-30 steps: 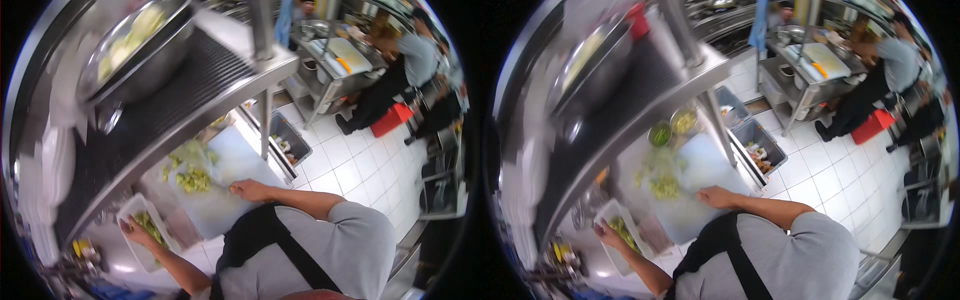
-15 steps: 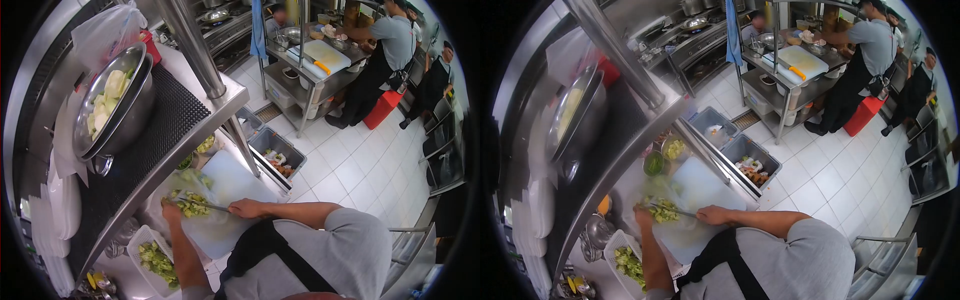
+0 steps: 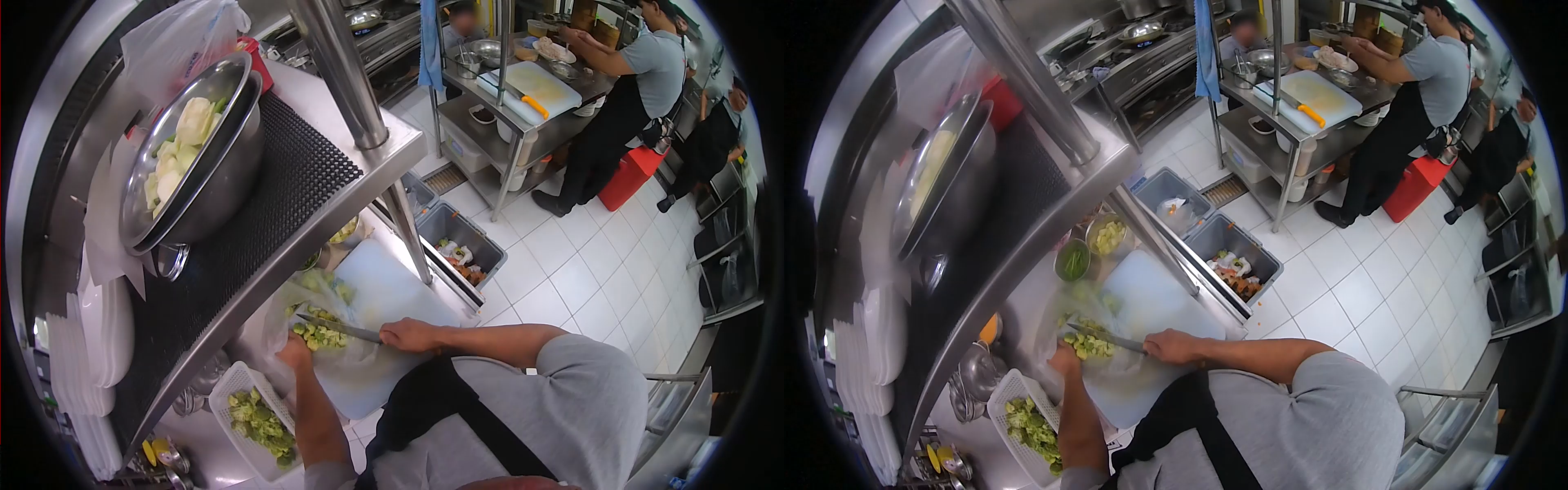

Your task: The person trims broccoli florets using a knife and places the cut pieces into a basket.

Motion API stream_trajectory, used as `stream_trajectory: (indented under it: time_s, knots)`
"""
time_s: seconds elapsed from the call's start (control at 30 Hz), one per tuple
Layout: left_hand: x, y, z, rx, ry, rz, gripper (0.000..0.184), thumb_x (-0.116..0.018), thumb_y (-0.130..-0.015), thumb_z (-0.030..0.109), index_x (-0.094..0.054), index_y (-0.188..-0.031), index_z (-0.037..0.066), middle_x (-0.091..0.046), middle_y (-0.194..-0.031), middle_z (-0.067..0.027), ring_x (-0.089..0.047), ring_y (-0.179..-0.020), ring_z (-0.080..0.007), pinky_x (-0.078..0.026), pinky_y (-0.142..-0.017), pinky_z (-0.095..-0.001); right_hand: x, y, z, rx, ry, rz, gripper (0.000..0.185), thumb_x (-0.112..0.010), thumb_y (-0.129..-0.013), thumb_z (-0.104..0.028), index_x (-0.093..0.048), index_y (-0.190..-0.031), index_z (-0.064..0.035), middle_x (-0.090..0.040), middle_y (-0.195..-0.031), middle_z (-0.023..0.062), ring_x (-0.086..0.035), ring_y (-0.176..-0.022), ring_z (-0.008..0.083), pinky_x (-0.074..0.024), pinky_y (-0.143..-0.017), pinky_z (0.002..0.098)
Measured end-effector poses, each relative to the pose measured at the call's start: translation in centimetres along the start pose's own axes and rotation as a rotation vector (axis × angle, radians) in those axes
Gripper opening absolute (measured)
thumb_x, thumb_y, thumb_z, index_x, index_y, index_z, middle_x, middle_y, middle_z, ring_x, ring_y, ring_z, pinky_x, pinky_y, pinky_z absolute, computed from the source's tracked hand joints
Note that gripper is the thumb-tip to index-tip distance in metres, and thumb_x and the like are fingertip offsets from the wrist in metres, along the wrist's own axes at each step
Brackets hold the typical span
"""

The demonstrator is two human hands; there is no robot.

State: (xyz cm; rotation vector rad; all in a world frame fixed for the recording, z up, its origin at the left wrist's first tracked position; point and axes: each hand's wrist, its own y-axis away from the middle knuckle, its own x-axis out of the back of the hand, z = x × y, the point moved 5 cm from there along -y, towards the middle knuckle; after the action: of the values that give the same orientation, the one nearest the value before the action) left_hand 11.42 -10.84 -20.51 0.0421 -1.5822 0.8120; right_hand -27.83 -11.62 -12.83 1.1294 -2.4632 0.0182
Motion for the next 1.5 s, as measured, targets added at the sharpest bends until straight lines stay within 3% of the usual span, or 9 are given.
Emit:
stream_trajectory:
  time_s: [0.17,0.27,0.47,0.57,0.67,0.87,1.07,1.37,1.5]
  knots:
    - [-0.1,0.3,-0.1,-0.025,-0.002,0.089,0.033,-0.056,-0.097,0.026,-0.072,-0.101,-0.002,-0.073,-0.102,-0.0214,-0.069,-0.092,-0.042,-0.054,-0.082,-0.0541,0.9,0.4,-1.1,-0.071,-0.017,-0.056,0.037,-0.047,-0.105,-0.034,-0.068,-0.107,-0.0044,-0.073,-0.102,0.0197,-0.068,-0.099,0.0419,-0.0515,-0.091,0.0491]
    - [0.1,0.1,-0.1,-0.033,0.084,0.147,0.032,-0.058,-0.096,0.026,-0.071,-0.102,-0.003,-0.072,-0.104,-0.022,-0.069,-0.094,-0.0426,-0.054,-0.084,-0.0534,0.2,0.0,0.0,0.021,0.02,-0.001,0.036,-0.044,-0.108,-0.036,-0.067,-0.109,-0.0076,-0.068,-0.075,0.0102,-0.069,-0.07,0.0282,-0.0544,-0.075,0.0421]
    - [1.8,-0.1,1.0,0.087,0.067,-0.038,0.032,-0.058,-0.096,0.024,-0.071,-0.109,-0.002,-0.073,-0.111,-0.0203,-0.067,-0.103,-0.0418,-0.051,-0.092,-0.0524,0.0,-0.2,0.4,0.041,0.017,0.006,0.039,-0.042,-0.109,-0.037,-0.067,-0.11,-0.007,-0.069,-0.076,0.0107,-0.069,-0.071,0.0286,-0.0544,-0.075,0.0423]
    - [2.4,-0.1,1.1,0.104,0.152,0.004,0.031,-0.059,-0.094,0.023,-0.071,-0.107,-0.002,-0.073,-0.109,-0.0207,-0.067,-0.102,-0.0428,-0.051,-0.091,-0.0528,0.8,0.4,-1.0,-0.086,-0.05,-0.055,0.038,-0.045,-0.105,-0.034,-0.069,-0.107,-0.005,-0.072,-0.103,0.0195,-0.067,-0.101,0.0414,-0.0503,-0.093,0.0481]
    - [1.4,-0.1,0.5,0.101,0.155,-0.014,0.029,-0.06,-0.093,0.022,-0.071,-0.105,-0.002,-0.073,-0.106,-0.0206,-0.067,-0.099,-0.0435,-0.052,-0.089,-0.0531,0.2,0.0,0.1,0.036,0.011,0.001,0.038,-0.043,-0.109,-0.037,-0.066,-0.112,-0.0075,-0.068,-0.075,0.0104,-0.068,-0.067,0.0264,-0.0549,-0.071,0.0412]
    - [1.4,-0.1,0.5,0.071,0.122,-0.005,0.033,-0.058,-0.094,0.027,-0.072,-0.101,-0.002,-0.073,-0.102,-0.0214,-0.069,-0.093,-0.0418,-0.054,-0.084,-0.0518,0.5,0.4,-0.6,-0.133,-0.102,-0.089,0.038,-0.042,-0.11,-0.037,-0.065,-0.113,-0.0072,-0.066,-0.072,0.0072,-0.064,-0.056,0.0205,-0.0542,-0.06,0.0371]
    - [2.3,0.0,0.9,0.006,0.164,0.154,0.035,-0.06,-0.093,0.028,-0.072,-0.106,-0.003,-0.073,-0.104,-0.0229,-0.069,-0.094,-0.0433,-0.054,-0.086,-0.0519,0.7,0.5,-0.8,-0.128,-0.111,-0.095,0.038,-0.042,-0.11,-0.037,-0.065,-0.112,-0.007,-0.066,-0.073,0.0084,-0.064,-0.058,0.0224,-0.0542,-0.063,0.0384]
    - [-1.6,0.2,-1.3,0.243,0.006,-0.207,0.04,-0.057,-0.096,0.033,-0.074,-0.109,0.0,-0.072,-0.115,-0.021,-0.066,-0.108,-0.0417,-0.049,-0.096,-0.0528,0.2,-0.1,0.2,-0.06,-0.086,-0.031,0.039,-0.043,-0.108,-0.035,-0.068,-0.104,-0.0044,-0.066,-0.072,0.0119,-0.066,-0.058,0.0251,-0.0545,-0.062,0.0412]
    - [1.9,0.1,0.5,0.157,0.208,-0.025,0.038,-0.06,-0.095,0.031,-0.074,-0.111,0.0,-0.073,-0.114,-0.0202,-0.066,-0.107,-0.0417,-0.049,-0.097,-0.0522,0.6,0.2,-0.6,-0.106,-0.106,-0.063,0.039,-0.043,-0.108,-0.035,-0.068,-0.106,-0.0051,-0.066,-0.07,0.01,-0.066,-0.057,0.0238,-0.0547,-0.061,0.0404]
